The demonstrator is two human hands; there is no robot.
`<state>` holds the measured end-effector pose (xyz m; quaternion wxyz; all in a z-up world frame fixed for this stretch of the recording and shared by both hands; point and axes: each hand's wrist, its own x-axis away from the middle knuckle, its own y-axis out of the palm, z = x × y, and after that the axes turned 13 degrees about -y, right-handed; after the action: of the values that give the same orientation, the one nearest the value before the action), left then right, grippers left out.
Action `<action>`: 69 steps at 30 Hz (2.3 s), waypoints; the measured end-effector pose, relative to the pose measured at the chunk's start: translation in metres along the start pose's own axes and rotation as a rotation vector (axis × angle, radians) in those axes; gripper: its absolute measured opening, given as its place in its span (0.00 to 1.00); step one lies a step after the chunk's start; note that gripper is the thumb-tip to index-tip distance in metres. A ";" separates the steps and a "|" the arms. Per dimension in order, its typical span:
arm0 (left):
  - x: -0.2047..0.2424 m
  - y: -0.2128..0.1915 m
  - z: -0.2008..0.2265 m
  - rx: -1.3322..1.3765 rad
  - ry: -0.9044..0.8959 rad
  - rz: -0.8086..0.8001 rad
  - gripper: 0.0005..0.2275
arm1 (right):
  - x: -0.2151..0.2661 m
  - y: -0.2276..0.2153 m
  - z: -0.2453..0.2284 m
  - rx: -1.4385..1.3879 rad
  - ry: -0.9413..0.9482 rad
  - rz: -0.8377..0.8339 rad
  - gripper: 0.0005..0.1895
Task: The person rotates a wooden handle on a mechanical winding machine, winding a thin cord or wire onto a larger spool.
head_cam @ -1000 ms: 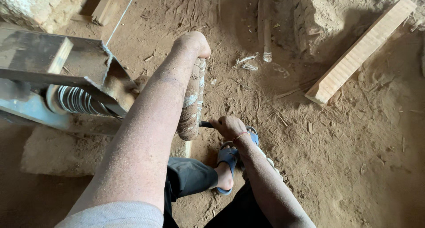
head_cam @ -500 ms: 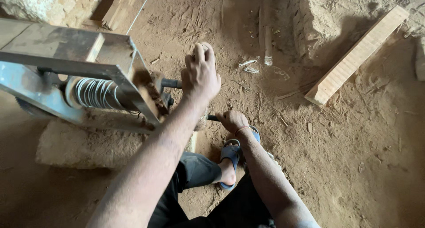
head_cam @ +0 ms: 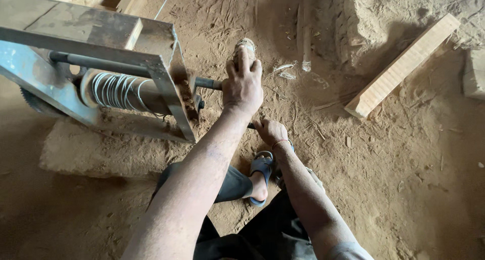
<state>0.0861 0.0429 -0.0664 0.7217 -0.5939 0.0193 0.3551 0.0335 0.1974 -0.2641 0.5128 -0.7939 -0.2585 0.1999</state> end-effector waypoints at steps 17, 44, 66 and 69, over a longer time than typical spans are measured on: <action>-0.046 -0.013 0.019 -0.157 -0.070 -0.291 0.20 | 0.030 -0.026 -0.021 0.019 -0.060 0.012 0.29; -0.102 -0.013 0.031 -0.073 -0.181 -0.525 0.16 | 0.068 -0.084 -0.046 -0.331 -0.139 0.086 0.16; -0.133 -0.001 0.036 -0.094 -0.238 -0.662 0.14 | 0.079 -0.093 -0.040 -0.574 -0.151 0.143 0.13; -0.132 0.002 0.036 -0.088 -0.234 -0.671 0.13 | 0.078 -0.075 -0.019 -0.899 -0.159 0.163 0.17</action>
<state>-0.0274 0.0097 0.0021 0.7693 -0.5529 -0.2749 0.1643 0.0908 0.2573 -0.1918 0.0788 -0.9374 -0.2949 0.1677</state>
